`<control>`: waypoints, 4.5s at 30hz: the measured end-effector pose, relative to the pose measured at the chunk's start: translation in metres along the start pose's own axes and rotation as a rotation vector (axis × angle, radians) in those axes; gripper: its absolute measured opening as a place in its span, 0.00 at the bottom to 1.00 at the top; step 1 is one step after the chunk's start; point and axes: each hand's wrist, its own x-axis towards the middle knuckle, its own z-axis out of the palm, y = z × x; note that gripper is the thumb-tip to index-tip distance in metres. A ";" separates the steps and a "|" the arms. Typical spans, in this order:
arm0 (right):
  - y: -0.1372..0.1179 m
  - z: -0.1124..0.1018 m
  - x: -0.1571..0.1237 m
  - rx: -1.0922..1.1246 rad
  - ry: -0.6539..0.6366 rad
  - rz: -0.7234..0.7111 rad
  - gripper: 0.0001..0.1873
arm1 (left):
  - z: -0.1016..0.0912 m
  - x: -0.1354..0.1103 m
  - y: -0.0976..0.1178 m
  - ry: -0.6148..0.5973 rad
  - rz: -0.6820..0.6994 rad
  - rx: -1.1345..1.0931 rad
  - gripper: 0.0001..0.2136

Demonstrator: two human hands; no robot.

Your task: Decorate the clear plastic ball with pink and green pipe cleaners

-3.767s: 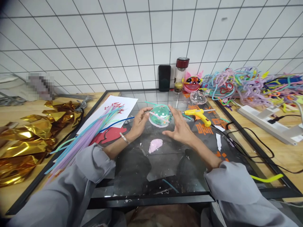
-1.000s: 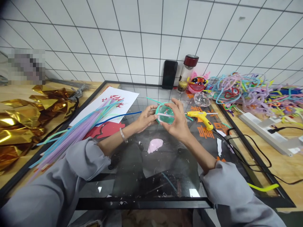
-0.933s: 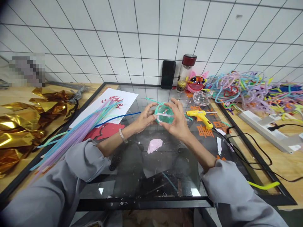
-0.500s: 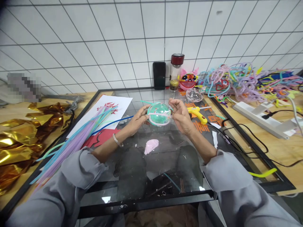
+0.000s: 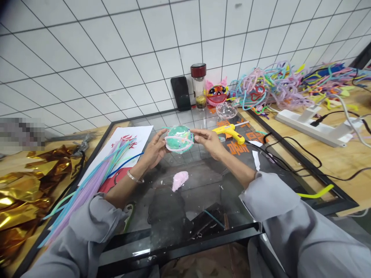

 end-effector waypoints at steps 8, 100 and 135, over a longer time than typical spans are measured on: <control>0.012 0.004 0.001 -0.081 0.065 -0.101 0.13 | 0.000 0.001 0.000 0.045 -0.022 -0.025 0.28; -0.014 -0.011 -0.025 -0.885 -0.162 -0.540 0.04 | -0.001 -0.009 -0.019 0.015 0.623 0.830 0.22; -0.017 -0.027 -0.017 -0.799 -0.223 -0.379 0.08 | -0.018 -0.003 -0.010 -0.269 0.450 0.572 0.26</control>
